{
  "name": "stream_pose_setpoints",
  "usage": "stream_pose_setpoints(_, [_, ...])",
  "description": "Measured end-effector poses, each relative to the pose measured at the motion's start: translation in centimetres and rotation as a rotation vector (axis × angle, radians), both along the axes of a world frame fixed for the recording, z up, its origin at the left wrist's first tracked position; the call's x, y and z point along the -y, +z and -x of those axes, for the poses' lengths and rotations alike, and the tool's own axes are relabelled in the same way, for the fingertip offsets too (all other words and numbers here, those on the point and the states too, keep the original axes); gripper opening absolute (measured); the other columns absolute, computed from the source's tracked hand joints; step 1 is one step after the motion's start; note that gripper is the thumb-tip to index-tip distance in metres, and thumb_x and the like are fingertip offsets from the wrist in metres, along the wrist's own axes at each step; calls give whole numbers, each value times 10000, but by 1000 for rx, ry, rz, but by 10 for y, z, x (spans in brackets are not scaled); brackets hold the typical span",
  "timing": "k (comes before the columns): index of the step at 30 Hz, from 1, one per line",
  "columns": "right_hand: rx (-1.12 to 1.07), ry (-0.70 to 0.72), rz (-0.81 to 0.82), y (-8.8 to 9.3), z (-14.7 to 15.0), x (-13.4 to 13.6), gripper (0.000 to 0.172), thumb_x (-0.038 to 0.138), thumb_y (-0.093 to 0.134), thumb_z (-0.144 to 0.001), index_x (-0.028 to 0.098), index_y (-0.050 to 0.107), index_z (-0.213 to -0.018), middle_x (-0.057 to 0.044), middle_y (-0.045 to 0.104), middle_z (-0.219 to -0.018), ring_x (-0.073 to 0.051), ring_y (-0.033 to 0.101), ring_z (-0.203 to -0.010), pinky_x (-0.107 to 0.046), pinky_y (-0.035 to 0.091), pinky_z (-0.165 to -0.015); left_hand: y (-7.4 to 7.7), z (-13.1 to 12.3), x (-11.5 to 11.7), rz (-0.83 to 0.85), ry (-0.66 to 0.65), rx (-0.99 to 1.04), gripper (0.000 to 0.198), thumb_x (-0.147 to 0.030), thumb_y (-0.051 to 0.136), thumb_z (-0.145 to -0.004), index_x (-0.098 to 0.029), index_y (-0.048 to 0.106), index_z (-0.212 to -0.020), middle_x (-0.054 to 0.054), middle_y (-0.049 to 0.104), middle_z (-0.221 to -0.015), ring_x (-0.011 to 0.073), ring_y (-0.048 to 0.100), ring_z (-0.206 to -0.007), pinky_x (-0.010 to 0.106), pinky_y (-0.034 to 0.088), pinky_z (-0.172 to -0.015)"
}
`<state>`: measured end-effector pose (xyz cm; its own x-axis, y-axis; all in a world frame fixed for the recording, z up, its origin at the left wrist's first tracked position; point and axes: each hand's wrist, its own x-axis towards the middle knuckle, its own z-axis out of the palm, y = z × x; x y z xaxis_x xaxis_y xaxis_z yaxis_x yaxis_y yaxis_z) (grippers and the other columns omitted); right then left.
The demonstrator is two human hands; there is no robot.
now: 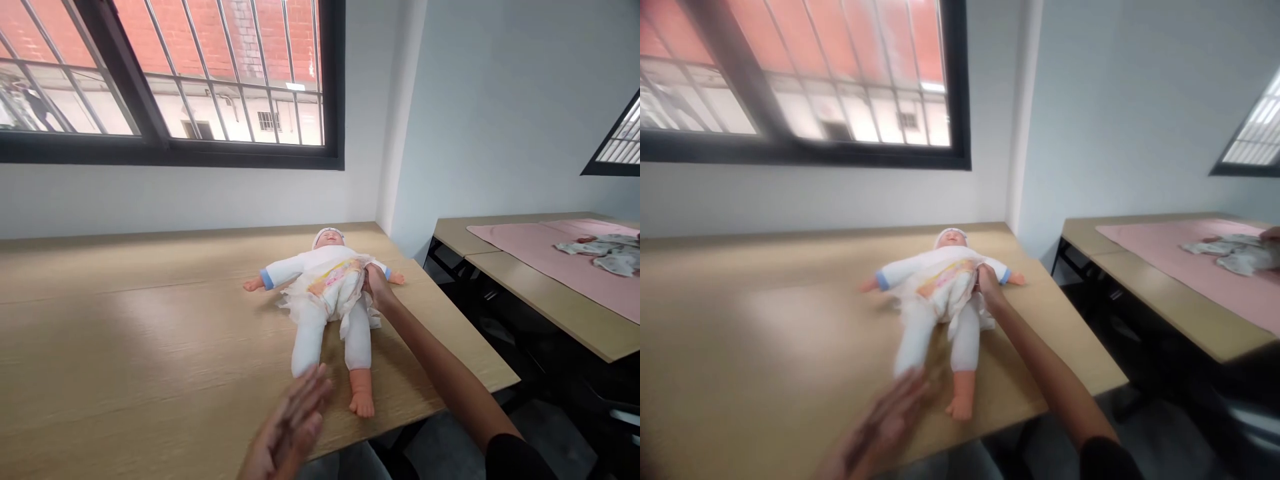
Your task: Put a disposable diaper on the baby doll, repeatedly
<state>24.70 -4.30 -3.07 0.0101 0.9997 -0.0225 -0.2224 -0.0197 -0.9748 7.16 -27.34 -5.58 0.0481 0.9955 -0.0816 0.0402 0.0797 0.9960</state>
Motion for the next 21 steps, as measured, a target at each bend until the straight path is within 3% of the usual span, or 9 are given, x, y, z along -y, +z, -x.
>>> stream_pose_setpoints(3, [-52, 7, 34, 0, -2, 1, 153, 183, 329, -841, 208, 433, -732, 18, 485, -584, -113, 422, -486, -243, 390, -498, 34, 13, -45, -168, 213, -350, 428, -599, 564, -787, -199, 668, -898, 97, 710, -997, 313, 628, -1033, 447, 459, -988])
stream_pose_setpoints(6, [-113, 16, 36, -3, -3, 0, 148, 201, 342, -833, 221, 390, -694, 30, 443, -553, -109, 393, -474, -239, 366, -480, 50, 17, -94, -313, 312, -626, 481, -627, 562, -756, -174, 648, -891, 130, 675, -1062, 348, 577, -1091, 505, 398, -1013])
stream_pose_setpoints(7, [-135, 20, 30, -4, -4, 0, 144, 209, 346, -829, 221, 392, -693, 29, 444, -550, -111, 395, -478, -240, 365, -481, 50, 15, -107, -323, 287, -654, 484, -633, 571, -745, -170, 645, -866, 136, 673, -1057, 354, 568, -1101, 508, 394, -1009])
stream_pose_setpoints(10, [-174, 2, 44, -5, -6, -2, 137, 253, 396, -800, 224, 401, -666, 30, 442, -523, -118, 390, -472, -250, 368, -483, 39, 9, -132, -219, 184, -475, 482, -622, 591, -739, -158, 633, -865, 116, 690, -959, 308, 630, -959, 430, 489, -875])
stream_pose_setpoints(12, [-192, -6, 53, -5, -8, -4, 151, 308, 466, -761, 229, 414, -644, 25, 458, -505, -131, 406, -474, -262, 379, -487, 28, 7, -140, -215, 227, -395, 491, -598, 662, -684, -153, 629, -888, 103, 684, -960, 289, 638, -912, 395, 503, -823])
stream_pose_setpoints(16, [-237, 30, 1, -7, -11, -9, 179, 398, 576, -686, 231, 512, -679, -16, 579, -576, -174, 516, -560, -277, 418, -517, 11, 8, -149, -374, 362, -373, 449, -546, 710, -655, -161, 646, -877, 100, 655, -1028, 279, 611, -978, 389, 470, -882])
stream_pose_setpoints(21, [-239, 20, -31, -10, -11, -11, 158, 372, 591, -680, 231, 522, -667, -14, 578, -556, -164, 510, -542, -263, 404, -484, 16, -1, -152, -454, 345, -302, 365, -508, 695, -685, -171, 669, -825, 91, 657, -994, 270, 593, -969, 381, 456, -874])
